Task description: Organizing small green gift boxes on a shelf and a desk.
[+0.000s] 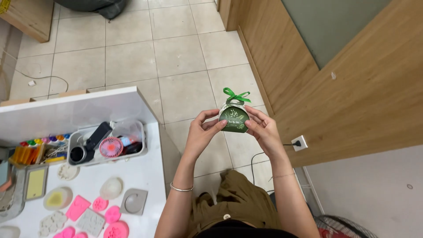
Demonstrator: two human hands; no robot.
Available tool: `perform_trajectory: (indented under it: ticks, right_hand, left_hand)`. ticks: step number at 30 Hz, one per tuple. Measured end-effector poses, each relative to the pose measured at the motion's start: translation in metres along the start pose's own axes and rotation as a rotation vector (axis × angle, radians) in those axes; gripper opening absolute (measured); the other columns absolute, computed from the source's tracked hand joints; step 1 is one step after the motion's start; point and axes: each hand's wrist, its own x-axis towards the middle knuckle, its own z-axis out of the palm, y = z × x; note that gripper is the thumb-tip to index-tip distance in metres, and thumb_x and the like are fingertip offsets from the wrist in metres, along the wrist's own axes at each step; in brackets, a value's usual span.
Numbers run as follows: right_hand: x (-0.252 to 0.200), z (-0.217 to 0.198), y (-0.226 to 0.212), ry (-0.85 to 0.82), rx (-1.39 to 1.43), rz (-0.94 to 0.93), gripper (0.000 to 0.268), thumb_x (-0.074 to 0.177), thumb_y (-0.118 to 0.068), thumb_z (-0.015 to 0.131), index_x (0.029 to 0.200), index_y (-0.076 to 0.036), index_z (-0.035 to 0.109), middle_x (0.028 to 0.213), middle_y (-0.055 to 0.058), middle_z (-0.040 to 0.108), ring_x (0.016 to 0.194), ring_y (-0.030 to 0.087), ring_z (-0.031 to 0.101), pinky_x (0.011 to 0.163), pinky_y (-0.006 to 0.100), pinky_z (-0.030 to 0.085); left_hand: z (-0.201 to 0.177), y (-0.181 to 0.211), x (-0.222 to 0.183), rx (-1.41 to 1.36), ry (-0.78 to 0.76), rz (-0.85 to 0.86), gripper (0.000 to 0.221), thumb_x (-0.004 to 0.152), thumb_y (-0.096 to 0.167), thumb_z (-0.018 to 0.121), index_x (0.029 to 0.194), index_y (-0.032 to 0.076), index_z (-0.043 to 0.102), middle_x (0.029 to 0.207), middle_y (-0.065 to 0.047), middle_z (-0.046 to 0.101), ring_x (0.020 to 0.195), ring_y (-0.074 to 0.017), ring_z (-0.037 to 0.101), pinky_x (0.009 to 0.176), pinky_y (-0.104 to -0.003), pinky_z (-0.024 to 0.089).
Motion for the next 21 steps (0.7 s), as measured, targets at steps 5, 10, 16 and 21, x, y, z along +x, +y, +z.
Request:
perform_trajectory:
  ticks: [5,10,16,21]
  right_hand:
    - [0.1,-0.019,0.004,-0.028,0.017,0.023,0.062,0.092,-0.013,0.071,0.147,0.006,0.049,0.139,0.016,0.063,0.119,0.019,0.065,0.096,0.035,0.058]
    - [0.23,-0.038,-0.012,-0.114,0.013,0.021,0.065,0.093,-0.014,0.073,0.15,0.007,0.048,0.141,0.015,0.062,0.118,0.018,0.064,0.093,0.034,0.056]
    - [0.375,-0.064,-0.046,-0.171,0.005,0.01,0.066,0.091,-0.013,0.073,0.149,0.006,0.047,0.14,0.014,0.061,0.12,0.018,0.064,0.095,0.035,0.058]
    - [0.462,-0.078,-0.051,-0.182,-0.025,0.049,0.064,0.091,-0.012,0.072,0.148,0.005,0.048,0.14,0.013,0.06,0.122,0.019,0.062,0.097,0.035,0.057]
  left_hand:
    - [-0.01,0.005,0.089,0.034,0.044,0.006,0.052,0.085,0.019,0.082,0.128,-0.004,0.062,0.123,-0.013,0.07,0.11,-0.0214,0.073,0.089,-0.031,0.061]
    - [-0.022,0.006,0.209,0.031,0.093,0.054,0.05,0.086,0.017,0.081,0.127,-0.005,0.063,0.123,-0.015,0.071,0.109,-0.0205,0.074,0.088,-0.029,0.061]
    - [-0.018,0.026,0.342,0.006,0.114,0.141,0.049,0.088,0.016,0.08,0.128,-0.004,0.062,0.126,-0.014,0.07,0.108,-0.0197,0.073,0.087,-0.028,0.062]
    - [-0.027,0.02,0.421,0.038,0.165,0.097,0.05,0.087,0.016,0.08,0.129,-0.004,0.062,0.124,-0.014,0.07,0.108,-0.0179,0.074,0.087,-0.028,0.06]
